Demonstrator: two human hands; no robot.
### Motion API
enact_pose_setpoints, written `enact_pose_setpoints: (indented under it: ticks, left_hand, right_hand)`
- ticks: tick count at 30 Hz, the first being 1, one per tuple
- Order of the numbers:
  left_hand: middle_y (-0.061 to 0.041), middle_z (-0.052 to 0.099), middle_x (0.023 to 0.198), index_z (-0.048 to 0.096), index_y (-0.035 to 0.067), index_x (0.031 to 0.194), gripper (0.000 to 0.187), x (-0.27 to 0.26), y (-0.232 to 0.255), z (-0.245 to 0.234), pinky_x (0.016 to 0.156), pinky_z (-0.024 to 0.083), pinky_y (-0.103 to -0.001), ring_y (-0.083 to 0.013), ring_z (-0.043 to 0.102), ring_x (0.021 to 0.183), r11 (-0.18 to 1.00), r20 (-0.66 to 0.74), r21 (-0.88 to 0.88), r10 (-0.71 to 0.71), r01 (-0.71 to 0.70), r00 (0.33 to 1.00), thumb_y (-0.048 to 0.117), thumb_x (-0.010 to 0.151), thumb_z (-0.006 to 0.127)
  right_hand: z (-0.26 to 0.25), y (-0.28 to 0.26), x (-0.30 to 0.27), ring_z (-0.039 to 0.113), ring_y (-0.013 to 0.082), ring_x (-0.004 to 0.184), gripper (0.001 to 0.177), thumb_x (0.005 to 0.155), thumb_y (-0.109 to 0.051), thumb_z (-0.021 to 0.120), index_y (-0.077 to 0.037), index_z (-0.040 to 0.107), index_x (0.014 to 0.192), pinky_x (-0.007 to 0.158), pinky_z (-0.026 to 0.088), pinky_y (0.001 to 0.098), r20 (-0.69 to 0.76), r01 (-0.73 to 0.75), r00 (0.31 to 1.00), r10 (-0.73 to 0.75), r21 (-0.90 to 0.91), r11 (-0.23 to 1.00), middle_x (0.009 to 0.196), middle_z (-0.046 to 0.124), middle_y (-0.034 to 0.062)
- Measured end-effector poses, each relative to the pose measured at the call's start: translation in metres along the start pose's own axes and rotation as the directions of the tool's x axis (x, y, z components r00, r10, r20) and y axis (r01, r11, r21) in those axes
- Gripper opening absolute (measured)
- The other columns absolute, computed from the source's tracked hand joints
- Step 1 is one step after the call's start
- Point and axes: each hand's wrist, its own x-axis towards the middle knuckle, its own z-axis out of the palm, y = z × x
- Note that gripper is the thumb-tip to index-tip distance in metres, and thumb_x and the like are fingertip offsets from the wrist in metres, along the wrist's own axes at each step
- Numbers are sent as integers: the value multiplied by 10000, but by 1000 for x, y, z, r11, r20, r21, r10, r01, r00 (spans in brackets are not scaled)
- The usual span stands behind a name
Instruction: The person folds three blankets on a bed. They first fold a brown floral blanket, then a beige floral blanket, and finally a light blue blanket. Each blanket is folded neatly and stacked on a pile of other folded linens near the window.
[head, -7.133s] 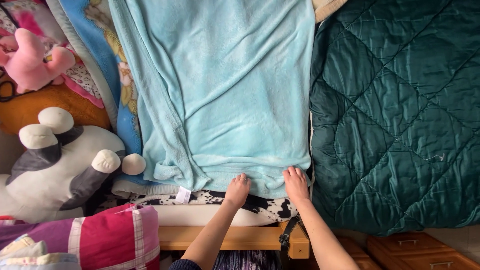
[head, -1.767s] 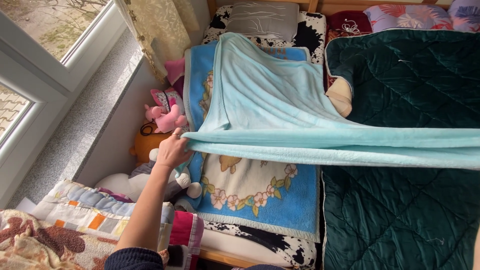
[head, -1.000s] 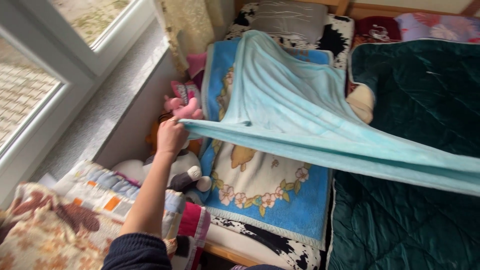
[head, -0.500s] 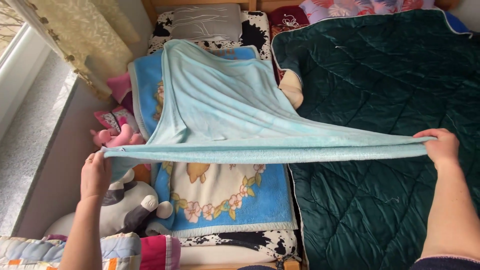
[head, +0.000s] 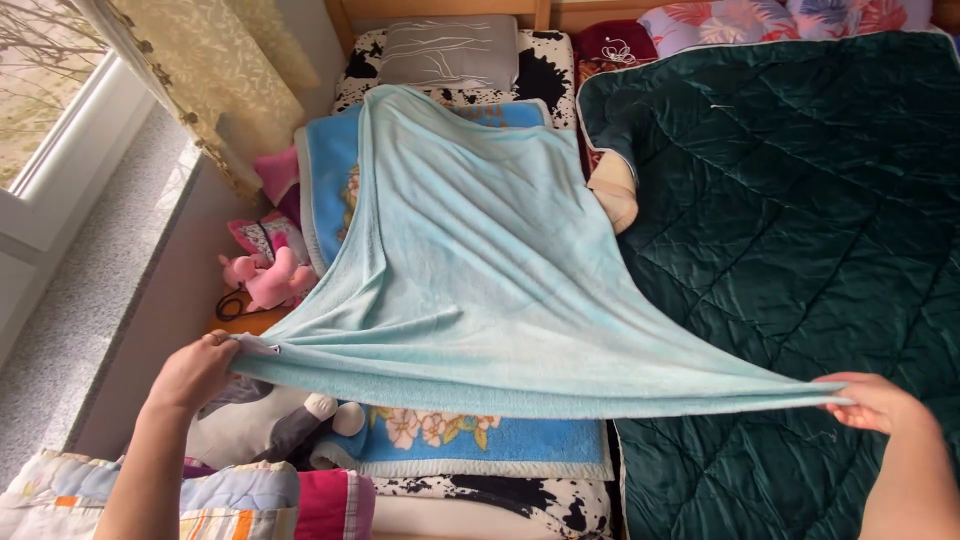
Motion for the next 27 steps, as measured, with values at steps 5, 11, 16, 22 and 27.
enact_pose_setpoints:
  ticks: [5,11,16,22,27]
  left_hand:
    - [27,644,988,687,139,916,143,-3,-7,-11,571,584,-444,-279,701,751,977,-380,-7,-199,212,903,280,896,674]
    - [-56,736,1291,667,51,874,147,-2,-13,-8,657,571,-387,-289,688,787,955,-746,-95,-256,282,614,130,991,627]
    - [-126,725,943,674,41,851,200,-6,-7,-15,667,569,-427,-327,714,799,930,-111,-64,-367,361,924,158,906,521]
    - [-29,758,840,676,72,791,217,-32,15,-24,624,527,-312,-184,693,721,928,511,13,-326,371,796,199,864,517]
    - [6,696,798,618,103,742,226,-34,4,-3,599,530,-328,-191,673,739,931,325,79,-363,357,874,321,796,602]
  right_hand:
    - [18,6,20,672,389,769,289,945,222,604,84,696,1182,690,552,419,-209,228,957,-203,107,968,936,697,380]
    - [16,1,24,675,317,1065,400,903,197,513,-55,680,1165,901,582,408,-301,672,741,-601,306,675,1195,685,172]
    - [-8,26,57,625,453,1056,479,863,319,442,68,646,1216,845,525,484,-19,382,922,-388,225,896,1187,656,368]
    - [-23,75,71,623,486,843,480,871,420,506,220,659,1279,638,480,468,164,-153,976,143,45,987,1023,665,519]
    - [2,91,58,665,502,925,416,948,370,529,214,635,1319,664,500,462,175,-287,946,273,60,956,1067,680,536]
